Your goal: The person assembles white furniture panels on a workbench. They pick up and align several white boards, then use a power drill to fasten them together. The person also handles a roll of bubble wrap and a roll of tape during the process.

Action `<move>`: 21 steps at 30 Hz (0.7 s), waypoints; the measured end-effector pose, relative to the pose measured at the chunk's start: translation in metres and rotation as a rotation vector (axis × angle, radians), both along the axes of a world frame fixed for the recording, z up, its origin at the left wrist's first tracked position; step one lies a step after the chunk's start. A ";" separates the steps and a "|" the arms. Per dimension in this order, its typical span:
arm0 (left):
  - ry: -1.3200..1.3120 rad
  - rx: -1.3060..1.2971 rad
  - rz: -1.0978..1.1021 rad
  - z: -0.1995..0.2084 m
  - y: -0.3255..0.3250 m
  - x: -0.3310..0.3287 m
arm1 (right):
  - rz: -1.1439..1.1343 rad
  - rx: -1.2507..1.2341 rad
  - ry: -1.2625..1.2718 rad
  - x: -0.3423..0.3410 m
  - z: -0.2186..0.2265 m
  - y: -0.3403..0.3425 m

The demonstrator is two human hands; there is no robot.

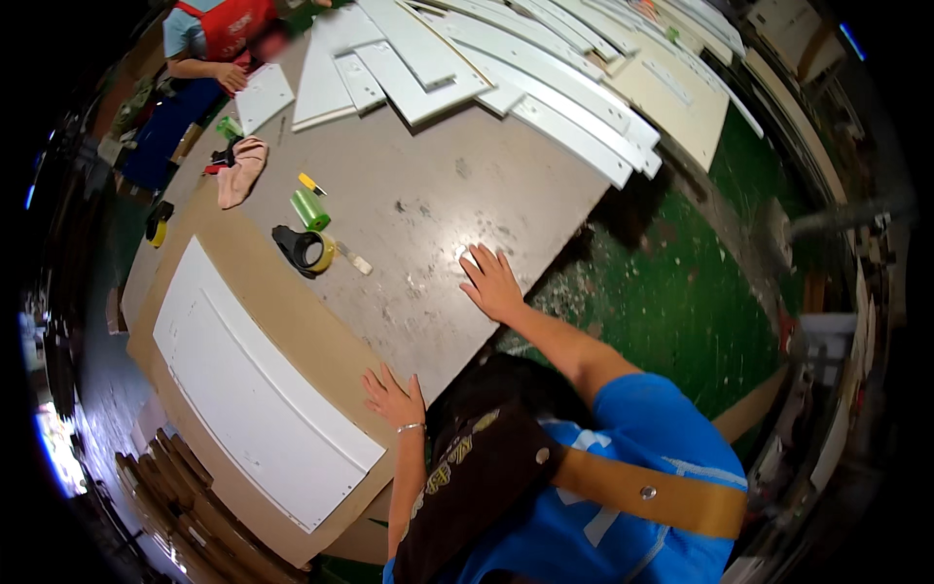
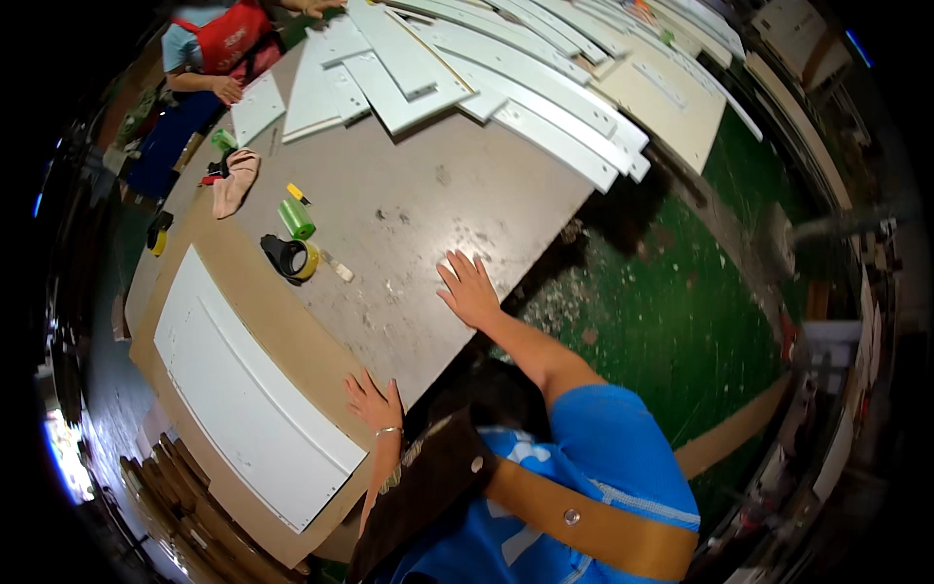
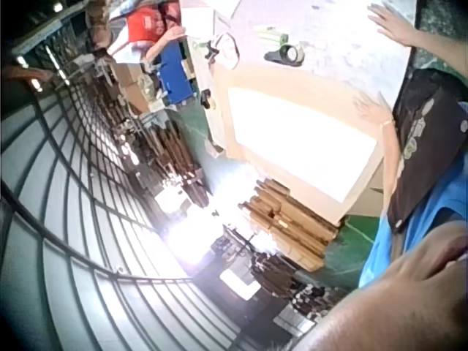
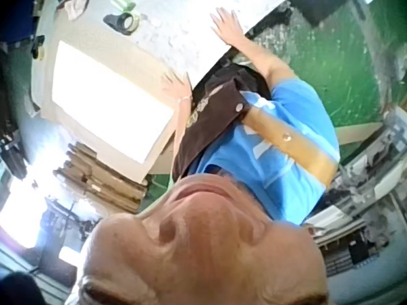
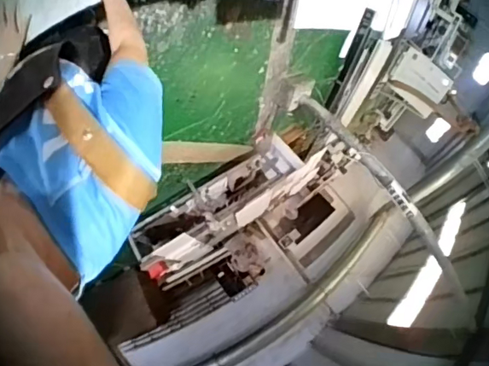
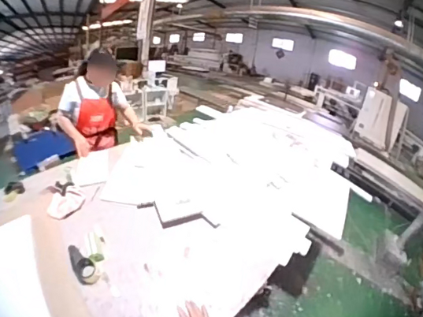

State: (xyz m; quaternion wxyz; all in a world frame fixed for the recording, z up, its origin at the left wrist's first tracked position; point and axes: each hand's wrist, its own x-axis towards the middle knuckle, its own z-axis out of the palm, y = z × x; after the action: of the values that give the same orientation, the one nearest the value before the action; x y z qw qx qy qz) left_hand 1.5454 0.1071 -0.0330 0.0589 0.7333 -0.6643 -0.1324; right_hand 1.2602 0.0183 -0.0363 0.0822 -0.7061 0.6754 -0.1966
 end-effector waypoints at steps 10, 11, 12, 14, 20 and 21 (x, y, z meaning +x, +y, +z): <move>0.117 -0.104 -0.065 -0.010 -0.002 -0.003 | -0.041 -0.005 -0.223 -0.024 -0.004 -0.005; 0.126 -0.105 -0.061 -0.011 0.000 0.001 | -0.064 0.007 -0.283 -0.037 -0.005 -0.008; 0.144 -0.117 -0.049 -0.013 -0.004 0.000 | -0.078 0.012 -0.335 -0.058 -0.005 -0.018; 0.096 -0.134 0.013 -0.016 -0.003 0.001 | -0.236 -0.153 -0.376 -0.122 -0.013 -0.036; 0.073 -0.218 0.441 -0.020 -0.021 -0.040 | -0.805 -0.433 -0.050 -0.404 -0.010 -0.070; 0.110 -0.270 0.525 -0.027 -0.028 -0.050 | -0.831 -0.422 -0.057 -0.444 -0.015 -0.072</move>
State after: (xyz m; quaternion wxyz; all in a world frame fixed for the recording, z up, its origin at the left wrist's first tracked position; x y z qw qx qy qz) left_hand 1.4953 0.0795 -0.0596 0.2242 0.8572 -0.4593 -0.0625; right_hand 0.8162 -0.0536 -0.0509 -0.1304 -0.3712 0.8437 -0.3651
